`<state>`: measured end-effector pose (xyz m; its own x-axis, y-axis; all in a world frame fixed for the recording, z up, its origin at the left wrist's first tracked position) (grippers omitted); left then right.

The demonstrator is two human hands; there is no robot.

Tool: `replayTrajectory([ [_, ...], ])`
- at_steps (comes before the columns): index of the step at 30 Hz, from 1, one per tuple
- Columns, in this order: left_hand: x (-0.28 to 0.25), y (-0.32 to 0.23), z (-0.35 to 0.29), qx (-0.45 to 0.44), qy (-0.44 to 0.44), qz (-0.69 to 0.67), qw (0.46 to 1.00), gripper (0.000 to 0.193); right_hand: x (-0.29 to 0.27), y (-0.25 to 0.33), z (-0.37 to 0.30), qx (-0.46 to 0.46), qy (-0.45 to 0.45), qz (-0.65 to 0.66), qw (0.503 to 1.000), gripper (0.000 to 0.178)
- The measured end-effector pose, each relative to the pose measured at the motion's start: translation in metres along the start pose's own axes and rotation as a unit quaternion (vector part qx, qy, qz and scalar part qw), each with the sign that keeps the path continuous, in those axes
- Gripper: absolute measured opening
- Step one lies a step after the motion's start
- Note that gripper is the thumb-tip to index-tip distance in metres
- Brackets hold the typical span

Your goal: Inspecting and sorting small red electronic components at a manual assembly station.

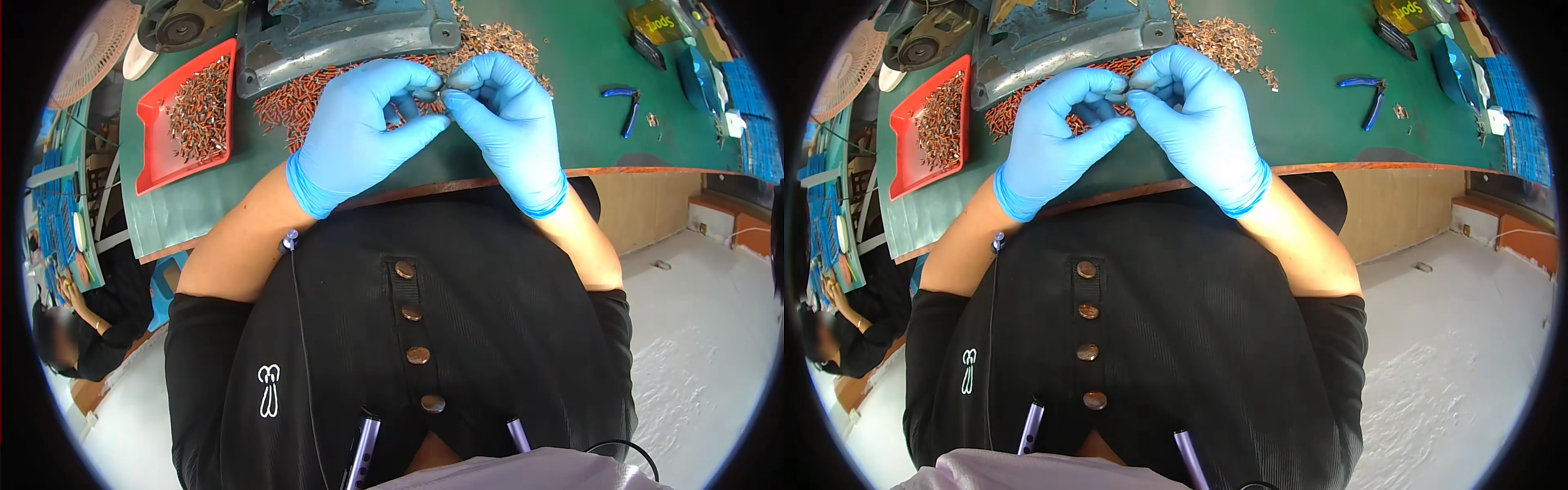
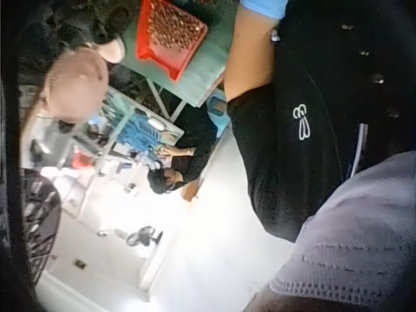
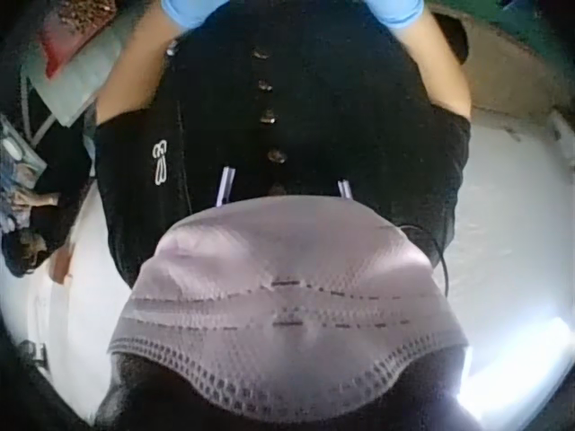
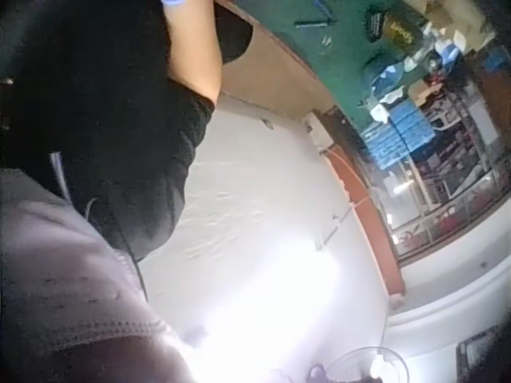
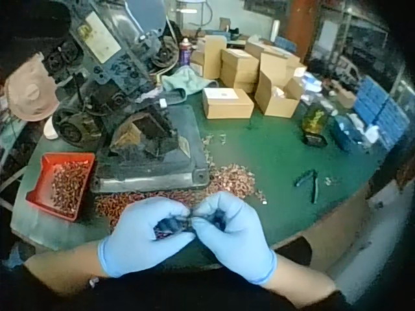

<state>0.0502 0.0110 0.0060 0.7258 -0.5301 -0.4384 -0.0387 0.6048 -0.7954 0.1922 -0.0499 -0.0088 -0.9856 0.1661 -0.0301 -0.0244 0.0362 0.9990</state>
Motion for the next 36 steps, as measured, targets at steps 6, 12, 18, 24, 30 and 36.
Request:
replayTrajectory([
  [6, -0.008, -0.007, 0.000, 0.040, -0.020, 0.073, 0.996, 0.015, 0.002, 0.001, -0.003, -0.024, -0.004, 0.005, 1.000, 0.014],
  [12, -0.015, 0.001, -0.001, -0.013, -0.059, -0.021, 0.998, 0.011, -0.001, 0.001, -0.004, -0.035, -0.014, 0.027, 0.999, 0.016],
  [18, -0.007, 0.001, -0.002, -0.023, -0.026, -0.054, 0.998, 0.018, 0.003, 0.005, -0.008, -0.108, -0.022, -0.039, 0.993, 0.015],
  [24, -0.013, -0.003, -0.004, -0.007, -0.040, -0.045, 0.998, 0.013, 0.004, 0.018, -0.011, -0.157, -0.015, -0.099, 0.983, 0.013],
  [30, -0.012, -0.006, -0.007, -0.008, -0.021, -0.033, 0.999, 0.012, 0.008, 0.027, -0.014, -0.164, -0.017, -0.211, 0.963, 0.013],
  [36, -0.014, 0.002, -0.018, -0.069, 0.029, -0.086, 0.993, 0.014, 0.022, 0.028, -0.009, -0.255, -0.009, -0.264, 0.930, 0.009],
])
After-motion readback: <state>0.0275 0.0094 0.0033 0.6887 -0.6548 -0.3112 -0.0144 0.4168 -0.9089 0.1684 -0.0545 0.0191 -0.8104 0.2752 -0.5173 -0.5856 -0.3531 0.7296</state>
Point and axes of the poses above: each hand's wrist, its own z-axis towards the middle knuckle, its own x-axis out of the palm, y = z × x, the point moved 6 cm from there along z, towards the middle knuckle, and after that the axes turned 7 degrees about x, right-handed, at the moved point
